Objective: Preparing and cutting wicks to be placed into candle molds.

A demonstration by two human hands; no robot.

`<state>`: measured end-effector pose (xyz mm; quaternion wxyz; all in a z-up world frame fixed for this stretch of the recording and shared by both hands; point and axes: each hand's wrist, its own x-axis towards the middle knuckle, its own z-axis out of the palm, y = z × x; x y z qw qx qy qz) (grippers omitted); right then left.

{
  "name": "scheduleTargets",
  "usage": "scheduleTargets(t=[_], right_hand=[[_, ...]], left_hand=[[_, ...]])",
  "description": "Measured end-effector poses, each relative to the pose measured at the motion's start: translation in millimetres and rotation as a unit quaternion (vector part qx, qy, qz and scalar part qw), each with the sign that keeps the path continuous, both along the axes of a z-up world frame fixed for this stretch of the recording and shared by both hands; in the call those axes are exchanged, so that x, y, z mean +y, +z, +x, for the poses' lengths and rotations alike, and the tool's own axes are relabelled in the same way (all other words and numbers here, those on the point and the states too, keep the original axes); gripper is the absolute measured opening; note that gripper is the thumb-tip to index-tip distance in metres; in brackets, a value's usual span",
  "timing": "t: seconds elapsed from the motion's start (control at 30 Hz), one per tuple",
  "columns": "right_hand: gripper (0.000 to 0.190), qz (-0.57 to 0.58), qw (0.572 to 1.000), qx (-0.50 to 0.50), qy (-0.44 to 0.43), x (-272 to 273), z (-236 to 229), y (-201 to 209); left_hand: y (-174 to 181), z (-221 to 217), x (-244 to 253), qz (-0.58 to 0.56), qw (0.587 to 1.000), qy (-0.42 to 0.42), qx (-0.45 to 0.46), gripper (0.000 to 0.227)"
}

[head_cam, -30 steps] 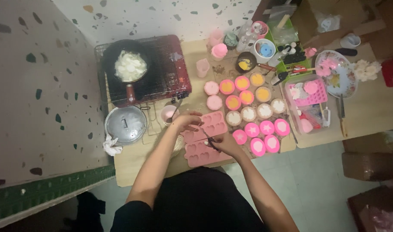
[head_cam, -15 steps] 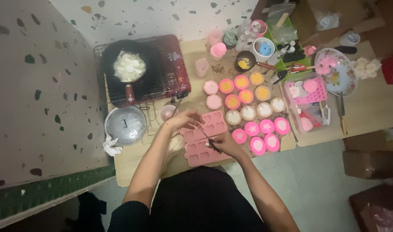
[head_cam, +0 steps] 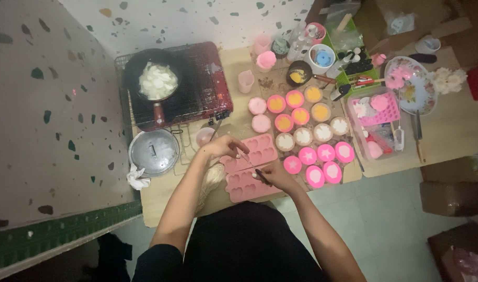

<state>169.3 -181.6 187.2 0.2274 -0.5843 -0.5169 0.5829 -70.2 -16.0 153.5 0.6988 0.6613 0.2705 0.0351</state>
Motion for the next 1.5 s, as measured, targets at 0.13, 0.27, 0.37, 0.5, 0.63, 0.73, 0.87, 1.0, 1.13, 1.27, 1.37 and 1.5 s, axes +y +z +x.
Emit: scheduleTargets(t=[0.13, 0.27, 0.37, 0.5, 0.63, 0.73, 0.87, 1.0, 1.13, 1.27, 1.37, 1.5], right_hand=[[0.045, -0.06, 0.998, -0.004, 0.006, -3, 10, -18], [0.045, -0.023, 0.999, 0.04, -0.016, -19, 16, -24], [0.046, -0.062, 0.995, -0.017, -0.072, -36, 16, -27], [0.049, -0.091, 0.989, -0.095, -0.068, -57, 22, -39], [0.054, -0.116, 0.987, -0.072, -0.085, -72, 25, -38], [0.056, -0.096, 0.989, -0.084, -0.071, -75, 29, -48], [0.055, -0.065, 0.988, -0.122, -0.071, -52, 24, -33], [0.054, -0.011, 0.986, -0.157, -0.057, -25, 10, -8], [0.051, 0.041, 0.976, -0.211, 0.017, -5, 0, -2], [0.043, 0.077, 0.979, -0.187, 0.036, 3, -9, 4], [0.037, 0.042, 0.98, -0.189, 0.041, 5, -15, 17], [0.035, -0.002, 0.987, -0.159, 0.02, 6, -16, 22]], left_hand=[[-14, 5, 1, 0.033, 0.999, -0.004, 0.001, 0.049], [-86, 34, 2, 0.067, 0.989, 0.125, 0.035, 0.053], [-115, 54, 4, 0.13, 0.959, 0.248, 0.055, 0.041], [-118, 64, 1, 0.194, 0.907, 0.317, 0.199, 0.057], [-160, 69, 0, 0.249, 0.881, 0.381, 0.128, 0.067], [-97, 68, -13, 0.204, 0.887, 0.377, 0.173, 0.074], [-55, 55, -19, 0.219, 0.889, 0.374, 0.15, 0.07], [-50, 37, -13, 0.024, 0.956, 0.279, 0.086, 0.07], [-51, 24, -8, -0.159, 0.959, 0.231, 0.033, 0.065], [-52, 23, -8, -0.172, 0.958, 0.23, 0.024, 0.066], [-43, 22, -9, -0.177, 0.952, 0.24, 0.063, 0.065], [-49, 21, -7, -0.189, 0.948, 0.249, 0.053, 0.065]])
